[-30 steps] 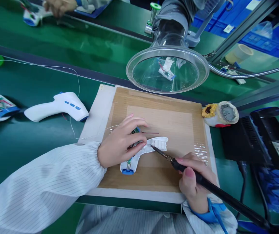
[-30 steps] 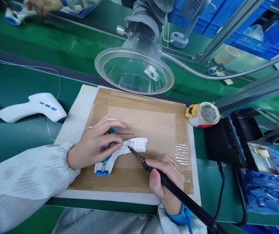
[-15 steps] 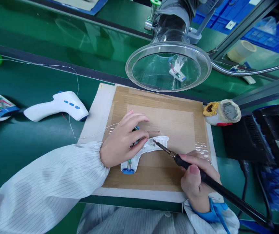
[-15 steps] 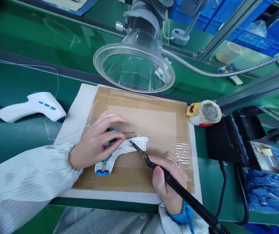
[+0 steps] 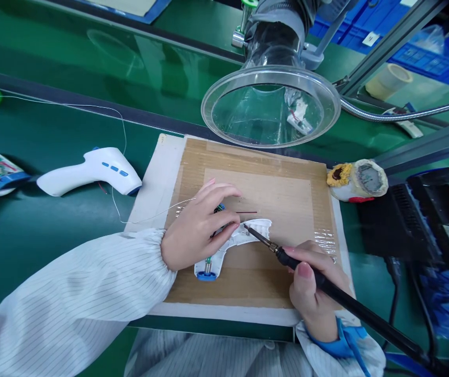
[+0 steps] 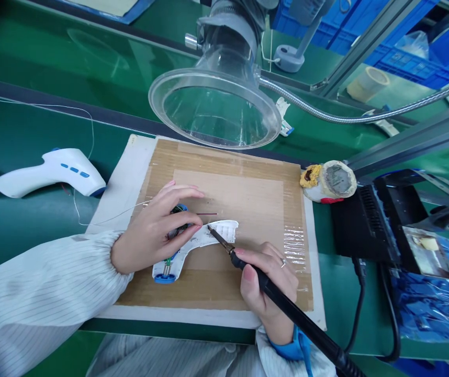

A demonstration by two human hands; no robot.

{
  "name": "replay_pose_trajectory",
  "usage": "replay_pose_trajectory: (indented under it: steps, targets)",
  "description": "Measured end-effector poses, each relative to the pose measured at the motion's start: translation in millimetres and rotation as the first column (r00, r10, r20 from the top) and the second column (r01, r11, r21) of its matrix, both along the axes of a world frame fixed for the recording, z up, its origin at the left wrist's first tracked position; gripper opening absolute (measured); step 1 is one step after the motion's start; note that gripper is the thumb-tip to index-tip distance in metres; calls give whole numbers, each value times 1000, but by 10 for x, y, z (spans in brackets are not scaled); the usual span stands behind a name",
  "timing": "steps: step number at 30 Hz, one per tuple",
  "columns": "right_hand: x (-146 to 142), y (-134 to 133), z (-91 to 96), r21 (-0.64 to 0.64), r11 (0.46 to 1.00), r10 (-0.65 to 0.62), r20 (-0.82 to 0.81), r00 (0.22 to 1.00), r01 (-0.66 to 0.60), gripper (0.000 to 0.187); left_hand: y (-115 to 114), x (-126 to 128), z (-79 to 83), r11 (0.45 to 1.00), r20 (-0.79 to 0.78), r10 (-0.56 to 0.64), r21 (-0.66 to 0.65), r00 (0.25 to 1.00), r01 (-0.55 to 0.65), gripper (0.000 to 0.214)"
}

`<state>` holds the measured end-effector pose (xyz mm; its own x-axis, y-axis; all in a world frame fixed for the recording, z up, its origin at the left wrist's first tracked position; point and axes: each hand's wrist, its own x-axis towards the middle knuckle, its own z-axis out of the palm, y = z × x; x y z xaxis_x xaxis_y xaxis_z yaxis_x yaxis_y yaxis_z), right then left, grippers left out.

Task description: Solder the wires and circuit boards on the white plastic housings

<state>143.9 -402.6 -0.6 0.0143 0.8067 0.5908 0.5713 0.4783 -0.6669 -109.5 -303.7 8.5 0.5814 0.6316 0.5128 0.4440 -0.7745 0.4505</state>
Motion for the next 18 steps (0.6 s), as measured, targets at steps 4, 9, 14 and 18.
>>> replay_pose_trajectory:
  steps: [4,9,14,18]
  targets:
    - [-22,31,16,83,996,45,-5,999,-44,20,-4,-13,20,1000,26,13,1,1000,-13,14]
    - [18,-19,9,84,996,23,-89,996,-15,22,-16,-18,20,999,33,-42,-17,999,43,14]
    - [38,-50,3,34,998,54,-74,996,-51,23,-5,-22,-1,994,41,-103,-18,994,104,13]
    - [24,-49,-4,22,999,36,-71,997,-34,23,5,-21,4,992,40,-119,-28,992,120,13]
